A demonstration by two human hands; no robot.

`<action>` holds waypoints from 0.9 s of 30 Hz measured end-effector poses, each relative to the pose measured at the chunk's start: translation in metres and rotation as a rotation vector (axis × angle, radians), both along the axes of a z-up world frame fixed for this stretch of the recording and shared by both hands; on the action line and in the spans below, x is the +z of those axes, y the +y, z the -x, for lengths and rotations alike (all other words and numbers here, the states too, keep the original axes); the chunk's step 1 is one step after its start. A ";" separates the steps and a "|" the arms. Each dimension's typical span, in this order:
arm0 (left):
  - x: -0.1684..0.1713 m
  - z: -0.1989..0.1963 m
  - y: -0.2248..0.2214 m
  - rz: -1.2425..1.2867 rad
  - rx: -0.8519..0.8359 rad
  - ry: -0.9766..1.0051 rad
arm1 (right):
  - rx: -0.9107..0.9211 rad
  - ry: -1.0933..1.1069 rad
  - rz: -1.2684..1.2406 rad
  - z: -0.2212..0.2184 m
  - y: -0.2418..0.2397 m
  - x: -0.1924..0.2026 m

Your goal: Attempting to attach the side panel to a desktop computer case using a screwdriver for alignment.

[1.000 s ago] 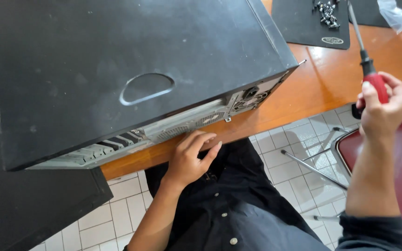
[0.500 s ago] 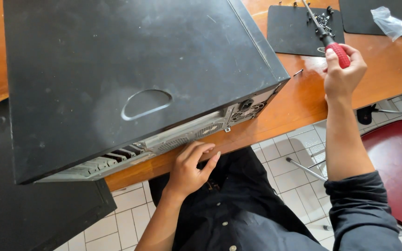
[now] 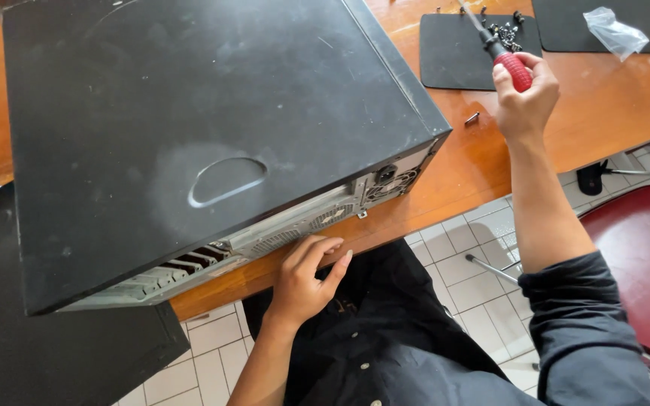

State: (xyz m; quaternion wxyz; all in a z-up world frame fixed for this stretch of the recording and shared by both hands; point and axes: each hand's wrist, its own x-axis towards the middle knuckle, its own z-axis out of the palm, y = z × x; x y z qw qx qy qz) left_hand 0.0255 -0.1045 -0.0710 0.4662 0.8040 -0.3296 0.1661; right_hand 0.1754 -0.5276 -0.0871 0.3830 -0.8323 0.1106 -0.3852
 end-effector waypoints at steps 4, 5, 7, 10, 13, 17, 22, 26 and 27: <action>0.001 0.000 0.000 -0.001 0.002 -0.002 | -0.041 -0.171 -0.210 0.016 -0.014 -0.006; 0.000 0.000 0.000 0.003 0.001 -0.004 | -0.016 -0.231 -0.357 0.024 -0.016 -0.006; -0.002 0.000 -0.001 0.004 0.007 -0.006 | -0.103 -0.263 -0.419 0.042 -0.023 -0.013; -0.003 -0.001 -0.002 -0.008 0.012 -0.015 | -0.179 -0.315 -0.517 0.066 -0.027 -0.015; -0.003 -0.001 -0.003 -0.023 0.010 -0.016 | -0.179 -0.355 -0.543 0.077 -0.028 -0.017; -0.002 -0.001 -0.004 -0.023 0.009 -0.021 | -0.196 -0.372 -0.547 0.078 -0.026 -0.019; -0.001 0.000 -0.005 -0.025 0.005 -0.035 | -0.105 -0.367 -0.321 0.078 -0.027 -0.024; -0.001 0.000 -0.005 -0.019 0.010 -0.039 | -0.084 -0.347 -0.258 0.077 -0.023 -0.022; -0.001 0.000 -0.005 -0.018 0.012 -0.040 | -0.081 -0.348 -0.257 0.077 -0.022 -0.020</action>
